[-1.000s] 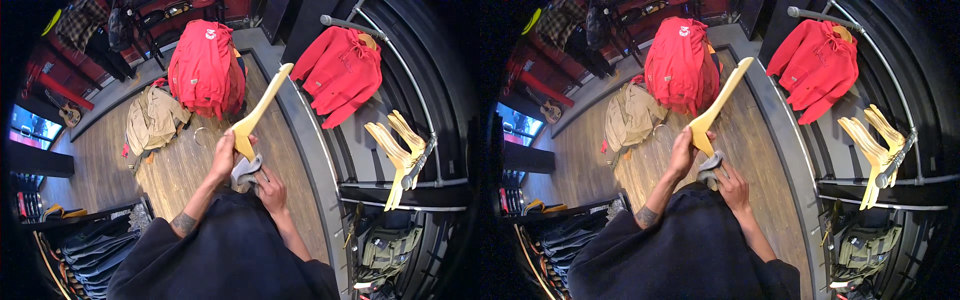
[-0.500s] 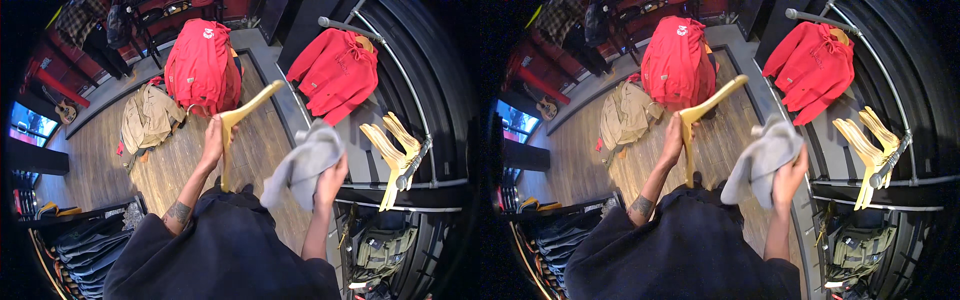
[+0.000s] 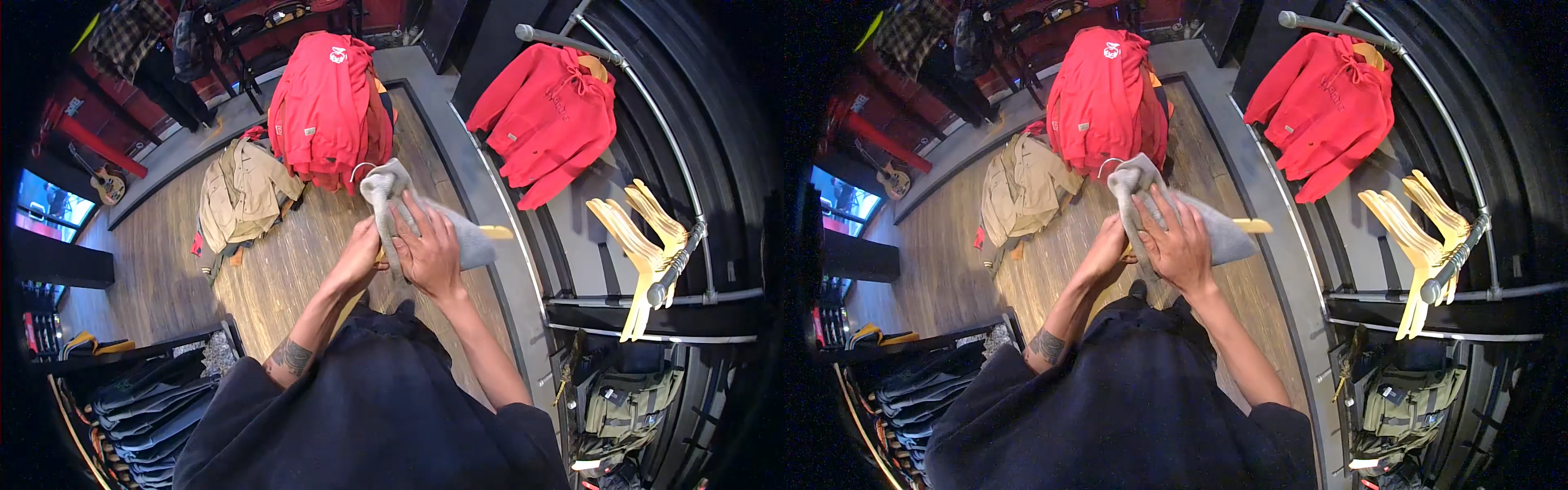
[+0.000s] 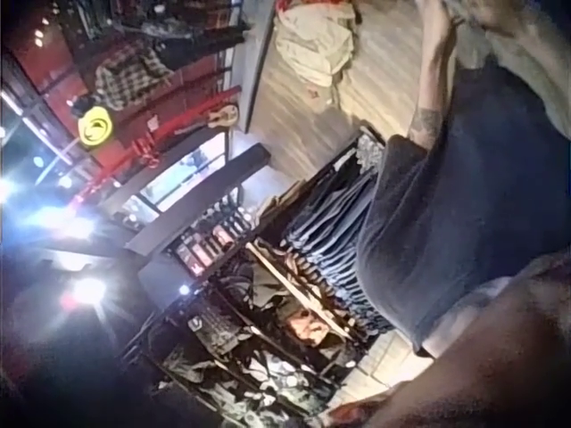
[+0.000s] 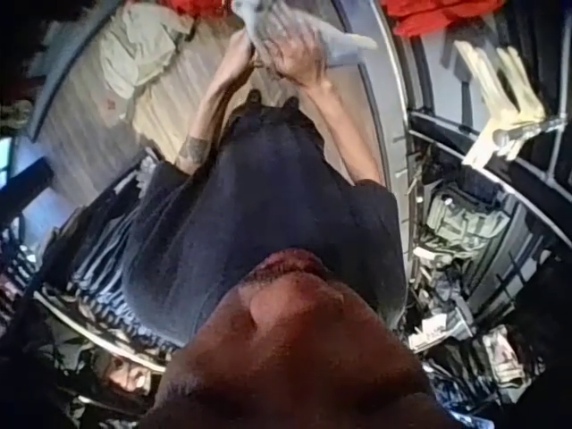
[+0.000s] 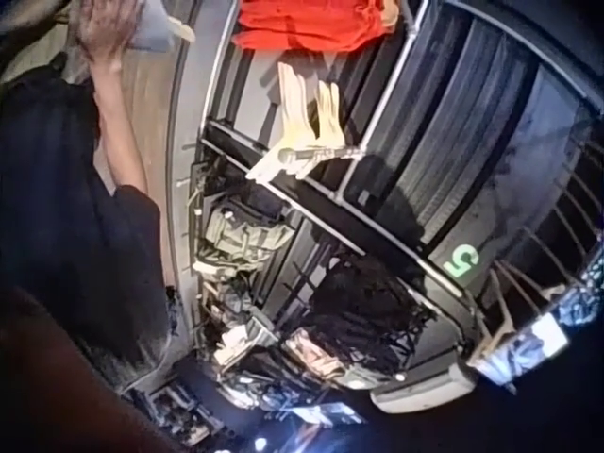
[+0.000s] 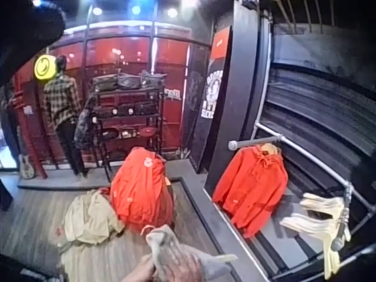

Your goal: Hanging red hoodies on wooden hangers and placing them on a clothing rack.

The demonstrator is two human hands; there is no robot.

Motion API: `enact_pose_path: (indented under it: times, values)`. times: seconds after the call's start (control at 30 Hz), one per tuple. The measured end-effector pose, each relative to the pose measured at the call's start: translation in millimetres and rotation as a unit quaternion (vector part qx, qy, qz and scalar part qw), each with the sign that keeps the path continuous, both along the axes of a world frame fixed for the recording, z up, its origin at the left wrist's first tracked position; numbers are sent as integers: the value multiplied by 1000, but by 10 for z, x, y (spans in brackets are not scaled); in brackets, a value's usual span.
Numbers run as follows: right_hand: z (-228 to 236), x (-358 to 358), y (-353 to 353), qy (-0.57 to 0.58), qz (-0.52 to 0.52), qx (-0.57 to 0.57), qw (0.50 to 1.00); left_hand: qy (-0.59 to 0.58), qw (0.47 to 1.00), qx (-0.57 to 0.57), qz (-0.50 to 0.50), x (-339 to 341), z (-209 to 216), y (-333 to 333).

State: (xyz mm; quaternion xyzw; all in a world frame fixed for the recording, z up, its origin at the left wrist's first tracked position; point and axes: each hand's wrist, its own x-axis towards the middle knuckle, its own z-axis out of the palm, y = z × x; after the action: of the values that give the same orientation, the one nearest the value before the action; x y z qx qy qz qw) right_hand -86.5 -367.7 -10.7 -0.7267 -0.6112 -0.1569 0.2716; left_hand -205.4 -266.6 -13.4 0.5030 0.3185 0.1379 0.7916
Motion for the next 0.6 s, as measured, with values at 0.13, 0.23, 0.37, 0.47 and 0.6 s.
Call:
enact_pose_path:
  times: [0.13, 0.23, 0.37, 0.47, 0.6]
  values:
    - [-205, 183, -152, -11, 25, -21, 999, -24, 998, -53, -9, -60, -4, 47]
    - [-220, 521, -377, -50, 8, -11, 999, -21, 997, -77, 21, -119, 15, 95]
    - [-192, 724, -577, -29, -14, 55, 998, -18, 996, -83, 20, -103, 40, 62]
    - [-238, 519, -529, -12, 1, 1, 1000, 17, 999, -51, -10, 89, 15, -109]
    - [-324, 311, -457, -20, -6, 15, 1000, 24, 996, 80, -36, 273, -42, -206]
